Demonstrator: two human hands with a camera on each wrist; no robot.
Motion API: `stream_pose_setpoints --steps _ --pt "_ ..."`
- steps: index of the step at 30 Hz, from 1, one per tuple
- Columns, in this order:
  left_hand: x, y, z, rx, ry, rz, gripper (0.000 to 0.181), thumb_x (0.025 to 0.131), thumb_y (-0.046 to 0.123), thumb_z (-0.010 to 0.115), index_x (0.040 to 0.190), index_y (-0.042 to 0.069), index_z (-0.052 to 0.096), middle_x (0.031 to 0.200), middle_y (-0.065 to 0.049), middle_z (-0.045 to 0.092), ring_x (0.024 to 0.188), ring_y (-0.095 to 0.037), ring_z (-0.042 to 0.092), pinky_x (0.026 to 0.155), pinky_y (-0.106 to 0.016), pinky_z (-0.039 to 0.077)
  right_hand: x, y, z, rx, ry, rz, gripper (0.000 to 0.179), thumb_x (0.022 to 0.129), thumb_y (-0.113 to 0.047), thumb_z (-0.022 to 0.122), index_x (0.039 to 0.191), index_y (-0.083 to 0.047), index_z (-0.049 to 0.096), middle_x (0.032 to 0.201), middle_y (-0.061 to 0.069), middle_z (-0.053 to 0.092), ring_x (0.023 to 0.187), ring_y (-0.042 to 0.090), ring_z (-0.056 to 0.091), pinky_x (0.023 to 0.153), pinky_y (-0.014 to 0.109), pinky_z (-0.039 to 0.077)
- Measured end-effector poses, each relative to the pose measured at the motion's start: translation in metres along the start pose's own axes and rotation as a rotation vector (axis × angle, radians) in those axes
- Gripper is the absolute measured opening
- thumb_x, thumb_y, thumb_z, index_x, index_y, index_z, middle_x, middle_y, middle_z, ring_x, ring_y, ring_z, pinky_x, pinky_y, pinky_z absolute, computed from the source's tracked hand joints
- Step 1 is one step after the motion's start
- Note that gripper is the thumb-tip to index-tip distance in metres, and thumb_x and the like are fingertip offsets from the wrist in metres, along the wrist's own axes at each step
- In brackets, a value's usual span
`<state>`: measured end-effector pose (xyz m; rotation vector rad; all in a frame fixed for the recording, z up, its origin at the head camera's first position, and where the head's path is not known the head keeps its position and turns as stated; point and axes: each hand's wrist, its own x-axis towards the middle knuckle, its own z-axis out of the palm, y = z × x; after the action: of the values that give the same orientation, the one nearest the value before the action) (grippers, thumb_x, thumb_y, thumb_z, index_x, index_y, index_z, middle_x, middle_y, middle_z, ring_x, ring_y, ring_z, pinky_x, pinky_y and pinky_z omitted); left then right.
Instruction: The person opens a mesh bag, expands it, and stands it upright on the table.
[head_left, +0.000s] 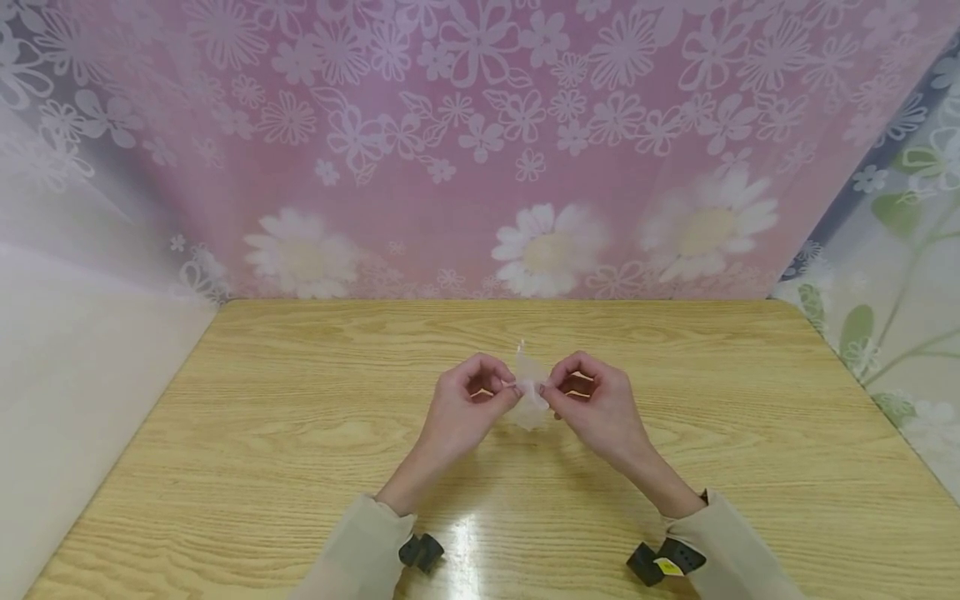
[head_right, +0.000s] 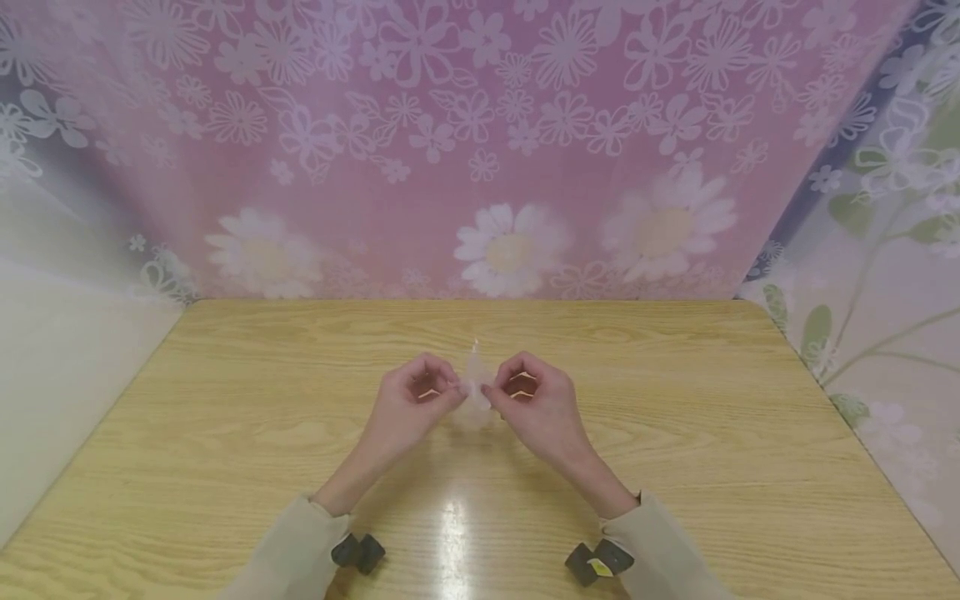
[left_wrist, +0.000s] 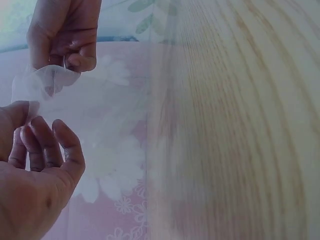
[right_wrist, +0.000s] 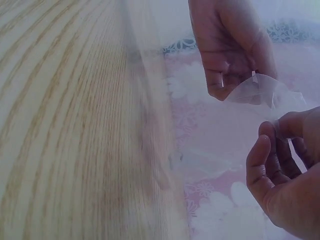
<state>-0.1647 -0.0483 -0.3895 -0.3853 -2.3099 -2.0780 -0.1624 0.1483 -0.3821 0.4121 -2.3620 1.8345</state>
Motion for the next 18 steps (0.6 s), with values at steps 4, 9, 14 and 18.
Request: stream_pose_setpoints --steps 4,9,14,18 --pt "0.000 0.001 -0.006 0.048 -0.050 0.000 0.022 0.092 0.019 0.078 0.110 0.017 0.067 0.104 0.002 0.064 0.093 -0.014 0.064 0.080 -0.027 0.058 0.001 -0.001 -0.001 -0.027 0.007 -0.006 0.010 0.090 0.000 0.075 0.091 0.000 0.065 0.089 0.006 0.063 0.075 0.008 0.067 0.061 0.022 0.056" --pt "-0.001 0.007 -0.014 0.119 -0.143 0.069 0.038 0.090 0.025 0.079 0.125 0.024 0.064 0.122 0.008 0.064 0.106 -0.014 0.065 0.088 -0.036 0.058 0.001 -0.001 -0.003 -0.069 -0.007 -0.009 0.008 0.090 -0.003 0.076 0.094 -0.003 0.069 0.091 0.008 0.068 0.079 0.009 0.068 0.067 0.021 0.058" --pt "-0.003 0.014 -0.015 0.188 -0.165 0.100 0.032 0.093 0.029 0.077 0.124 0.026 0.068 0.115 0.008 0.066 0.100 -0.010 0.067 0.086 -0.033 0.059 0.001 -0.002 -0.004 -0.114 -0.032 -0.003 0.008 0.091 -0.006 0.077 0.097 -0.006 0.072 0.093 0.009 0.072 0.079 0.008 0.068 0.069 0.022 0.059" --pt "-0.004 0.016 -0.013 0.229 -0.158 0.085 0.026 0.094 0.029 0.076 0.120 0.025 0.071 0.109 0.006 0.068 0.093 -0.009 0.069 0.083 -0.032 0.060 0.001 -0.002 -0.004 -0.128 -0.044 0.001 0.007 0.091 -0.006 0.076 0.098 -0.007 0.074 0.093 0.010 0.073 0.078 0.008 0.067 0.068 0.023 0.058"
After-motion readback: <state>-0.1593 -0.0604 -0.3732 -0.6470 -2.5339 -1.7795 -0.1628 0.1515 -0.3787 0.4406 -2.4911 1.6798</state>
